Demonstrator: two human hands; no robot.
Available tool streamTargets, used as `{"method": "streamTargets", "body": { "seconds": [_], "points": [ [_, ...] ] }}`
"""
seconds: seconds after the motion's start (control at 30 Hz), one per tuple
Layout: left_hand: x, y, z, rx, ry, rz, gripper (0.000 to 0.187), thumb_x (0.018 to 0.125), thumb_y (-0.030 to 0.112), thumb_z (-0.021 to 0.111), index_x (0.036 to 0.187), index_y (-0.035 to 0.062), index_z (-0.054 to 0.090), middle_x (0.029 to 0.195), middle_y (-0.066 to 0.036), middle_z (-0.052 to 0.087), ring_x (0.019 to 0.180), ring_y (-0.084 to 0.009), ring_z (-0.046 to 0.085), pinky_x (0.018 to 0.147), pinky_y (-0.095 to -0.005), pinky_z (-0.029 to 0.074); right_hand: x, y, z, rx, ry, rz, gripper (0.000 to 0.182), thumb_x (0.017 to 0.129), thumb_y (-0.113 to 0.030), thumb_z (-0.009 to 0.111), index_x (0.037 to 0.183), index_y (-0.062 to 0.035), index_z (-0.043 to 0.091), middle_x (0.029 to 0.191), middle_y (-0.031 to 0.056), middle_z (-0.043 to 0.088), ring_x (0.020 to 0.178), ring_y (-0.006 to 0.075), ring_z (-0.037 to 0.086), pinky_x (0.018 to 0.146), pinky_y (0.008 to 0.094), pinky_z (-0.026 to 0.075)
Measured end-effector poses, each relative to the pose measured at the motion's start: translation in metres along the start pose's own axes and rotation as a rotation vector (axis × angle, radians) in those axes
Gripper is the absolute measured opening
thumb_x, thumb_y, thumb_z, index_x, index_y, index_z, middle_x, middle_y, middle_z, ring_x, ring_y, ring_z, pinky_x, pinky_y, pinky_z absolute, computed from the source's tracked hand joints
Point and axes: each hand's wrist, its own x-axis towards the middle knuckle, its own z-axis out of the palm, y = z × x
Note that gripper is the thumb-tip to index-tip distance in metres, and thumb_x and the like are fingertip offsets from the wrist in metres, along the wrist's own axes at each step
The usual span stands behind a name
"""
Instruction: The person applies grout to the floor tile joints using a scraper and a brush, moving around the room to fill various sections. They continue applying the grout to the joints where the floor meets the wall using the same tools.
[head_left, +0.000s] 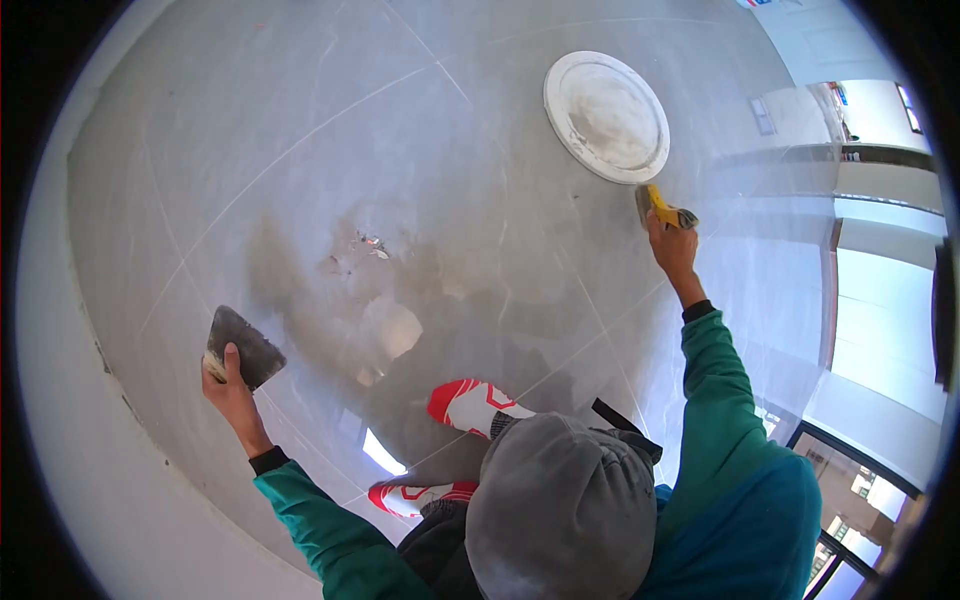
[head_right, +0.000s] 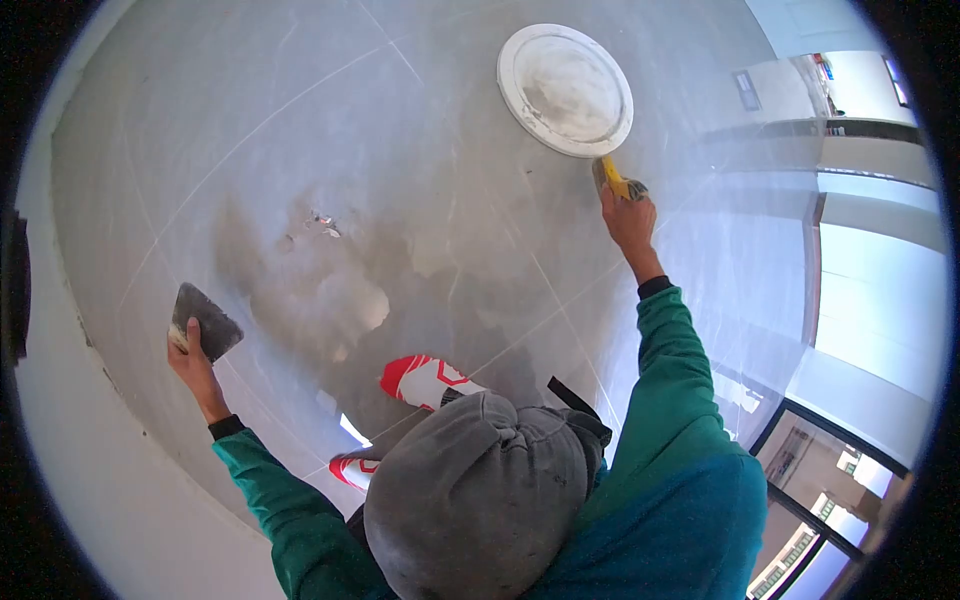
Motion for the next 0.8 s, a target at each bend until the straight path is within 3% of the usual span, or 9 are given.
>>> {"method": "streamTargets", "body": {
  "seconds": [0.07, 0.1, 0.17, 0.27, 0.4, 0.43, 0.53, 0.63, 0.8],
  "points": [
    [0.002, -0.013, -0.003, -0.021, 0.009, -0.019, 0.028, 0.083, 0.023, 0.061, 0.092, -0.0031, 0.057, 0.084, -0.005, 0.058, 0.075, -0.0127, 0.051, 0.069, -0.0259, 0.043, -0.006, 0.010, 0.045, -0.131, -0.147, 0.109, 0.028, 0.080, -0.032, 0.057, 0.079, -0.0040, 0.062, 0.071, 0.0158, 0.061, 0.055, 0.0331, 0.058, 0.050, 0.0435, 0.046],
    [0.002, -0.018, -0.001, -0.048, 0.020, -0.036, 0.028, 0.083, 0.023, 0.062, 0.092, -0.0032, 0.057, 0.085, -0.005, 0.058, 0.075, -0.0129, 0.051, 0.069, -0.0262, 0.043, -0.008, -0.018, 0.057, -0.046, 0.016, 0.126, 0.027, 0.079, -0.031, 0.058, 0.082, -0.0040, 0.060, 0.069, 0.0144, 0.060, 0.058, 0.0324, 0.059, 0.051, 0.0432, 0.046],
    [-0.001, -0.020, 0.007, -0.058, 0.012, -0.044, 0.028, 0.083, 0.023, 0.062, 0.092, -0.0032, 0.057, 0.084, -0.004, 0.058, 0.075, -0.0128, 0.051, 0.069, -0.0261, 0.043, -0.013, -0.083, 0.071, 0.112, 0.013, 0.098, 0.021, 0.077, -0.024, 0.060, 0.084, -0.0051, 0.058, 0.074, 0.0135, 0.060, 0.068, 0.0312, 0.059, 0.058, 0.0422, 0.045],
    [0.000, -0.016, 0.021, -0.068, -0.023, -0.016, 0.027, 0.083, 0.023, 0.062, 0.091, -0.0029, 0.057, 0.083, -0.004, 0.058, 0.073, -0.0127, 0.050, 0.068, -0.0258, 0.043, -0.028, -0.171, 0.067, 0.404, -0.050, -0.057, 0.021, 0.074, -0.018, 0.059, 0.091, -0.0058, 0.059, 0.080, 0.0132, 0.062, 0.074, 0.0314, 0.058, 0.062, 0.0401, 0.046],
    [0.003, 0.004, 0.029, 0.000, -0.107, 0.074, 0.027, 0.083, 0.023, 0.062, 0.091, -0.0017, 0.057, 0.082, -0.003, 0.057, 0.072, -0.0115, 0.049, 0.067, -0.0251, 0.042, -0.024, -0.202, 0.044, 0.557, -0.054, -0.265, 0.025, 0.078, -0.022, 0.058, 0.095, -0.0045, 0.059, 0.080, 0.0144, 0.061, 0.074, 0.0318, 0.059, 0.063, 0.0385, 0.046],
    [0.001, 0.007, 0.025, 0.007, -0.095, 0.063, 0.027, 0.083, 0.023, 0.062, 0.091, -0.0017, 0.057, 0.082, -0.003, 0.057, 0.072, -0.0115, 0.049, 0.067, -0.0251, 0.042, -0.031, -0.192, 0.039, 0.449, 0.057, -0.321, 0.025, 0.080, -0.024, 0.058, 0.095, -0.0033, 0.059, 0.078, 0.0136, 0.061, 0.073, 0.0307, 0.059, 0.063, 0.0369, 0.046],
    [0.000, 0.011, 0.018, 0.037, -0.110, 0.028, 0.025, 0.083, 0.022, 0.062, 0.089, -0.0011, 0.058, 0.080, -0.003, 0.056, 0.071, -0.0109, 0.048, 0.066, -0.0254, 0.042, -0.045, -0.144, 0.005, 0.694, -0.093, -0.048, 0.024, 0.084, -0.023, 0.058, 0.094, -0.0015, 0.059, 0.081, 0.0108, 0.061, 0.073, 0.0214, 0.059, 0.065, 0.0332, 0.045],
    [-0.005, -0.007, 0.012, 0.078, -0.061, 0.047, 0.024, 0.082, 0.022, 0.062, 0.084, -0.0016, 0.057, 0.075, -0.001, 0.054, 0.069, -0.0106, 0.045, 0.064, -0.0252, 0.040, -0.065, -0.045, 0.004, 0.791, -0.469, 0.215, 0.029, 0.083, -0.021, 0.061, 0.094, 0.0050, 0.060, 0.077, 0.0070, 0.062, 0.065, 0.0114, 0.055, 0.059, 0.0270, 0.045],
    [-0.004, -0.033, 0.013, 0.116, -0.096, -0.042, 0.027, 0.080, 0.023, 0.064, 0.083, -0.0023, 0.055, 0.074, -0.001, 0.053, 0.069, -0.0112, 0.043, 0.064, -0.0259, 0.040, -0.069, -0.030, -0.001, 0.805, -0.309, 0.174, 0.024, 0.084, -0.022, 0.058, 0.089, 0.0018, 0.058, 0.077, 0.0072, 0.061, 0.069, 0.0128, 0.058, 0.059, 0.0275, 0.046]
  ]
}}
